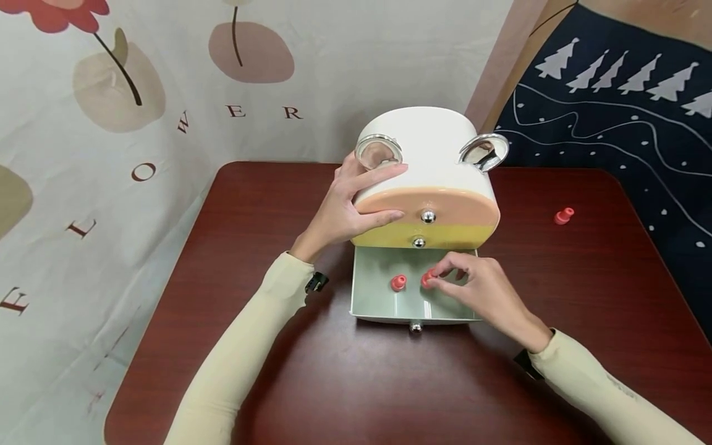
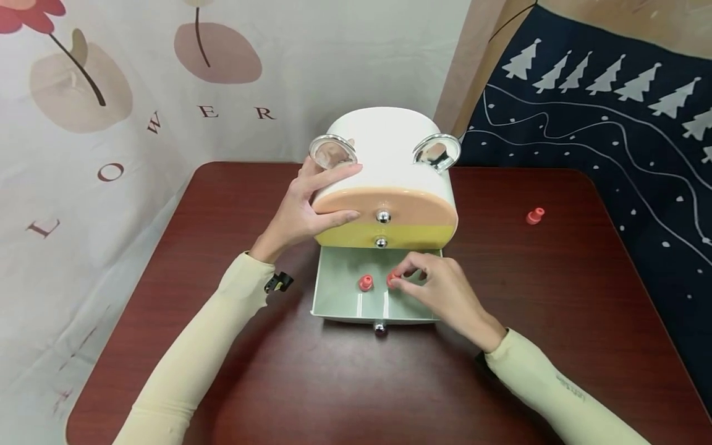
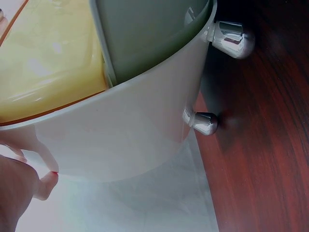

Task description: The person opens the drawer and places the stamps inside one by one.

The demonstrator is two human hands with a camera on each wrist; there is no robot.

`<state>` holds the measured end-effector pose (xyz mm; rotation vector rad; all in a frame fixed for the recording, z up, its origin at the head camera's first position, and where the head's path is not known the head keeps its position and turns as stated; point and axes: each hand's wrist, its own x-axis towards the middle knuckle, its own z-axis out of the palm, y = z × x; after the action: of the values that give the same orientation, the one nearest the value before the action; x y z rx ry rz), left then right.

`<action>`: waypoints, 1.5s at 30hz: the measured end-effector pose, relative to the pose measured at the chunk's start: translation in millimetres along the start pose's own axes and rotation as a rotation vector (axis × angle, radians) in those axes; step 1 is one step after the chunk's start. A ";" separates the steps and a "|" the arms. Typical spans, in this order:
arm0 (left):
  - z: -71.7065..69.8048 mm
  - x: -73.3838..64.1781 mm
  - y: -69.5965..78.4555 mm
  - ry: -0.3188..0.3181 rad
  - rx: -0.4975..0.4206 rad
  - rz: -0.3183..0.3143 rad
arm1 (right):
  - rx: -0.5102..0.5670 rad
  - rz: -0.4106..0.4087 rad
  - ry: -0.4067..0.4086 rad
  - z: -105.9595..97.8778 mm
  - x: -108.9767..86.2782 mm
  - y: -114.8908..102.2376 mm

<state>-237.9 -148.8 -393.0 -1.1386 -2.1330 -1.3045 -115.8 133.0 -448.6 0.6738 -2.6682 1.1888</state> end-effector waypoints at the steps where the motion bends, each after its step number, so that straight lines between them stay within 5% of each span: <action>1: -0.1 -0.2 0.2 0.000 0.000 -0.001 | -0.009 -0.003 -0.022 2.7 2.0 0.1; 13: 0.7 0.2 2.4 -0.001 -0.010 -0.014 | -0.143 -0.003 -0.168 17.9 18.9 -5.0; 20: 4.5 4.7 1.6 0.001 -0.003 0.010 | -0.152 0.001 -0.148 13.3 15.2 -4.9; 27: 6.8 0.1 2.5 0.023 0.002 -0.002 | 0.002 -0.091 0.093 -11.1 0.1 8.2; 31: 4.6 -2.3 3.8 0.033 -0.006 -0.013 | 0.095 -0.067 0.254 -27.7 -8.9 23.8; 35: 3.5 -3.1 4.0 0.041 -0.001 -0.011 | 0.129 0.029 0.400 -44.3 -15.6 43.3; 40: 5.6 -1.7 3.3 0.034 0.001 -0.010 | 0.039 0.225 0.556 -69.5 -19.6 78.2; 45: 5.7 -2.7 3.3 0.036 -0.005 -0.026 | -0.110 0.374 0.590 -92.3 -15.9 113.6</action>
<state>-233.1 -144.2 -395.8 -1.0839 -2.1267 -1.3320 -157.9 272.9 -467.1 -0.1899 -2.3645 1.0849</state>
